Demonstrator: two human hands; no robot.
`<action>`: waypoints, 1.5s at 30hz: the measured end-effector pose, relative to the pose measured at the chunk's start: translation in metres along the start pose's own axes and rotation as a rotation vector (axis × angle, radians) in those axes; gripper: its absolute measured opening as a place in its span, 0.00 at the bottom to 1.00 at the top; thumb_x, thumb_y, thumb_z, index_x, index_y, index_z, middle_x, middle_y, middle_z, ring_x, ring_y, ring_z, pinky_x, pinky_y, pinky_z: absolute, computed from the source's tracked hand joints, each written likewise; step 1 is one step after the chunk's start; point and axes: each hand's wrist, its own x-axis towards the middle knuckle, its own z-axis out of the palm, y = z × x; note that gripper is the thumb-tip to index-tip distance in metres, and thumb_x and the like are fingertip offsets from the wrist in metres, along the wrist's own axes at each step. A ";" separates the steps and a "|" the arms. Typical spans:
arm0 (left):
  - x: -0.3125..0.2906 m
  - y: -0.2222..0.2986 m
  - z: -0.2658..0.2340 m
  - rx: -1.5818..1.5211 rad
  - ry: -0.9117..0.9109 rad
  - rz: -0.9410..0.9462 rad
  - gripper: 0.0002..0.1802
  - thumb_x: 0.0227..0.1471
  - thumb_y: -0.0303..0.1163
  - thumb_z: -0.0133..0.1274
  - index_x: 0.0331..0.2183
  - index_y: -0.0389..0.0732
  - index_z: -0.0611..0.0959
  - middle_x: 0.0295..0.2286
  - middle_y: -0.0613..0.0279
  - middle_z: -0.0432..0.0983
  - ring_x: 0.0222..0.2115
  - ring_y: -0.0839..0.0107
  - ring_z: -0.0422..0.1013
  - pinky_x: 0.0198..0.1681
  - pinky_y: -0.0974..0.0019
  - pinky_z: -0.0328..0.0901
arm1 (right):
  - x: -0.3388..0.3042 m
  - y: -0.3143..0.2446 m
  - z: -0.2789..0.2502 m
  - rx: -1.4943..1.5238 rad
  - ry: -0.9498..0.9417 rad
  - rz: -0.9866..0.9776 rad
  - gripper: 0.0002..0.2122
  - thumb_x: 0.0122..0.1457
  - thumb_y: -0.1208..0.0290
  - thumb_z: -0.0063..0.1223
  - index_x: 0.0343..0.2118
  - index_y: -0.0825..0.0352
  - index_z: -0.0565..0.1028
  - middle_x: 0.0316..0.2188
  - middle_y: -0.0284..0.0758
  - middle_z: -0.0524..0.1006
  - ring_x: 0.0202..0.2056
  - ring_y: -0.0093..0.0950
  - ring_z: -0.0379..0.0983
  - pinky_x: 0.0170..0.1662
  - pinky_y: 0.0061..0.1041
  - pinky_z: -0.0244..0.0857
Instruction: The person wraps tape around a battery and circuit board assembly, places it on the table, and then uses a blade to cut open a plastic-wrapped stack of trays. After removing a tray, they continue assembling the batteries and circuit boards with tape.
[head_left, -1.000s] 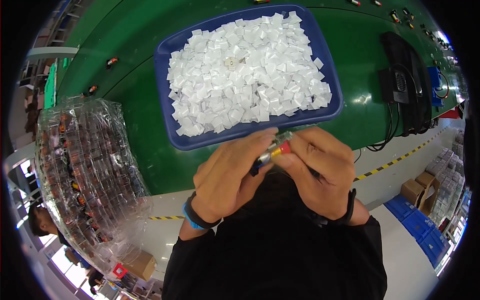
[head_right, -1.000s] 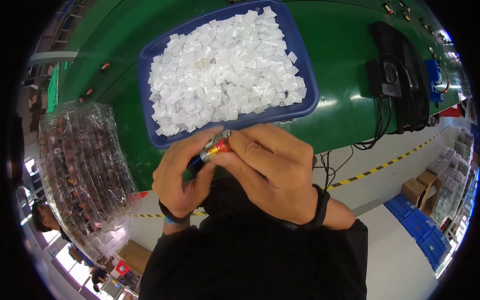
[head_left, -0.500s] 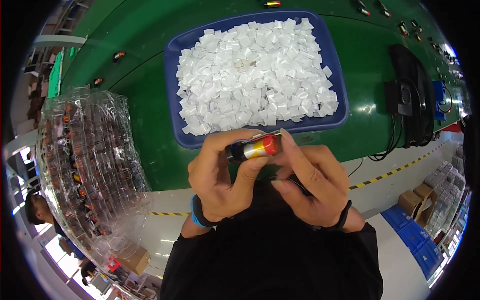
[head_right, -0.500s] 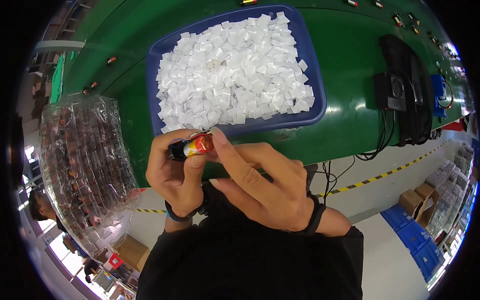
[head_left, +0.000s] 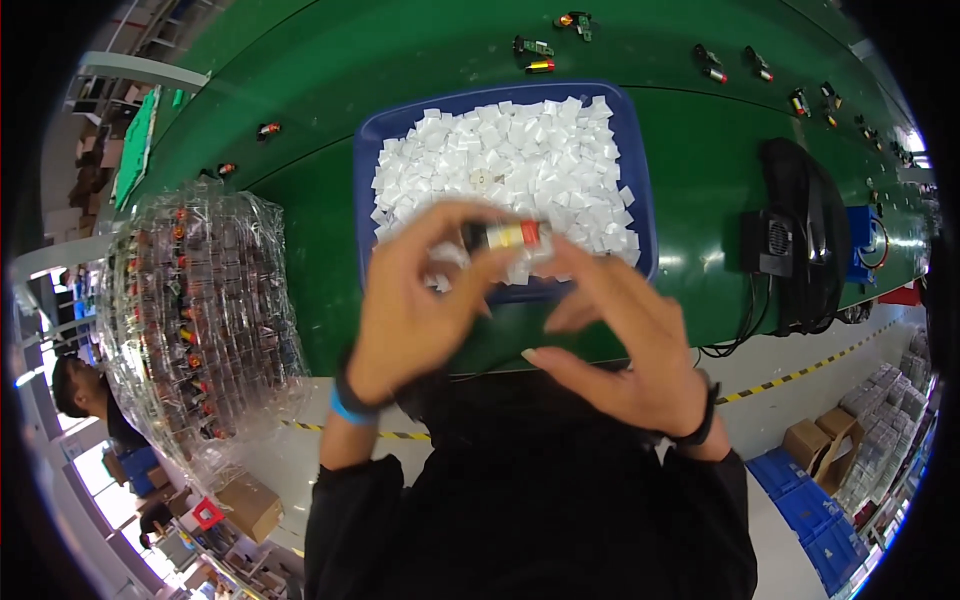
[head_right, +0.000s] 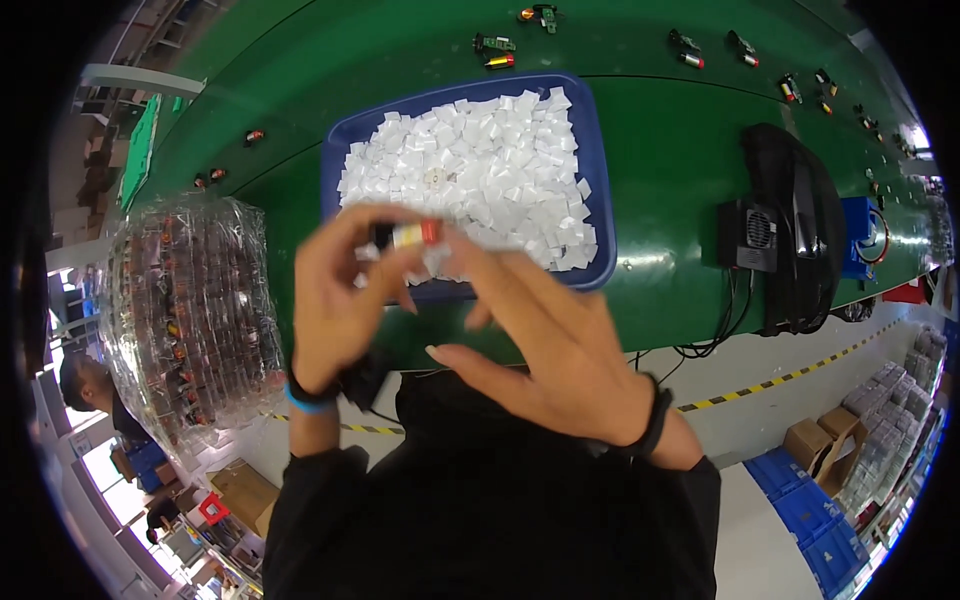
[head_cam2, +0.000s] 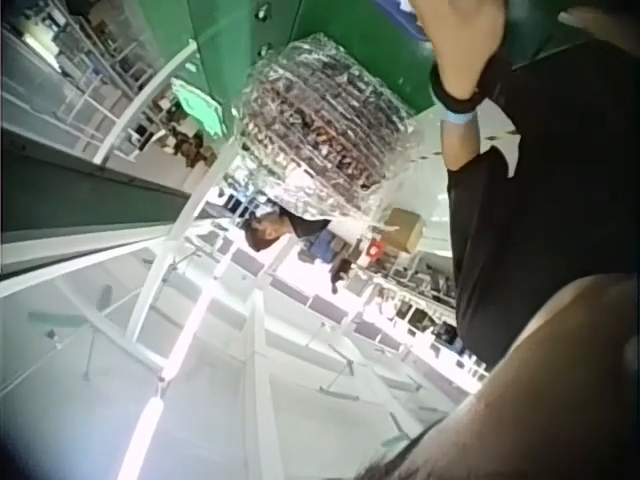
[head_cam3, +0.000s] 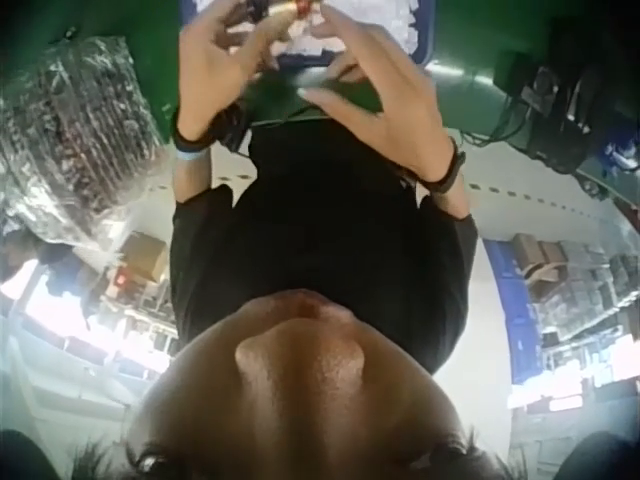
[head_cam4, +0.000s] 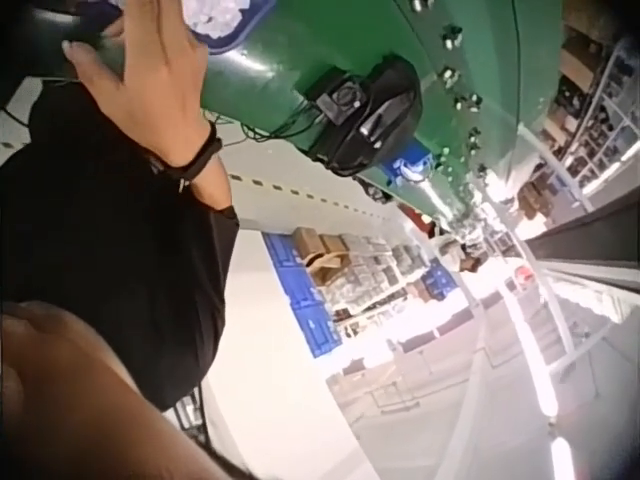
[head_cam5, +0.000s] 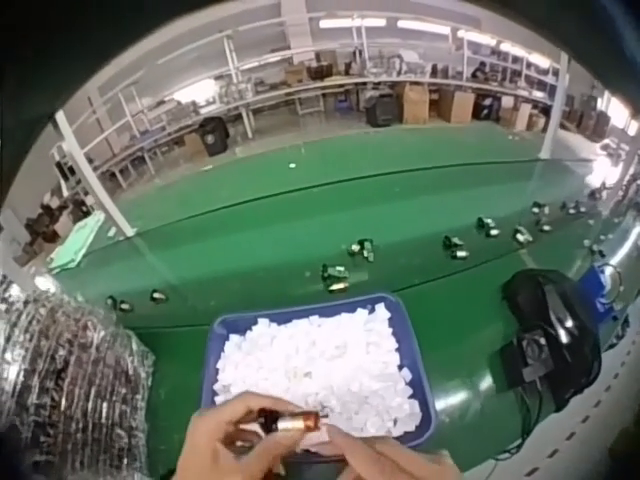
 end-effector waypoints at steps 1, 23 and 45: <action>0.026 0.004 -0.014 0.062 -0.055 -0.012 0.12 0.56 0.32 0.60 0.40 0.34 0.81 0.24 0.68 0.74 0.23 0.82 0.71 0.20 0.77 0.64 | 0.013 -0.008 -0.017 -0.106 -0.005 -0.085 0.23 0.49 0.78 0.66 0.50 0.74 0.74 0.32 0.35 0.79 0.29 0.28 0.77 0.33 0.21 0.70; 0.380 -0.057 -0.035 1.065 -0.319 0.002 0.30 0.52 0.61 0.54 0.32 0.40 0.86 0.28 0.52 0.82 0.28 0.58 0.78 0.39 0.52 0.71 | 0.030 -0.033 -0.058 -0.364 0.442 -0.247 0.18 0.45 0.74 0.69 0.41 0.70 0.77 0.35 0.36 0.77 0.31 0.33 0.75 0.28 0.29 0.69; 0.092 0.011 -0.058 0.259 -0.044 0.541 0.09 0.44 0.17 0.63 0.30 0.39 0.81 0.39 0.58 0.76 0.38 0.69 0.76 0.34 0.70 0.73 | 0.110 0.036 0.009 -0.421 0.141 -0.076 0.19 0.43 0.80 0.68 0.43 0.67 0.80 0.30 0.35 0.76 0.29 0.25 0.74 0.24 0.21 0.65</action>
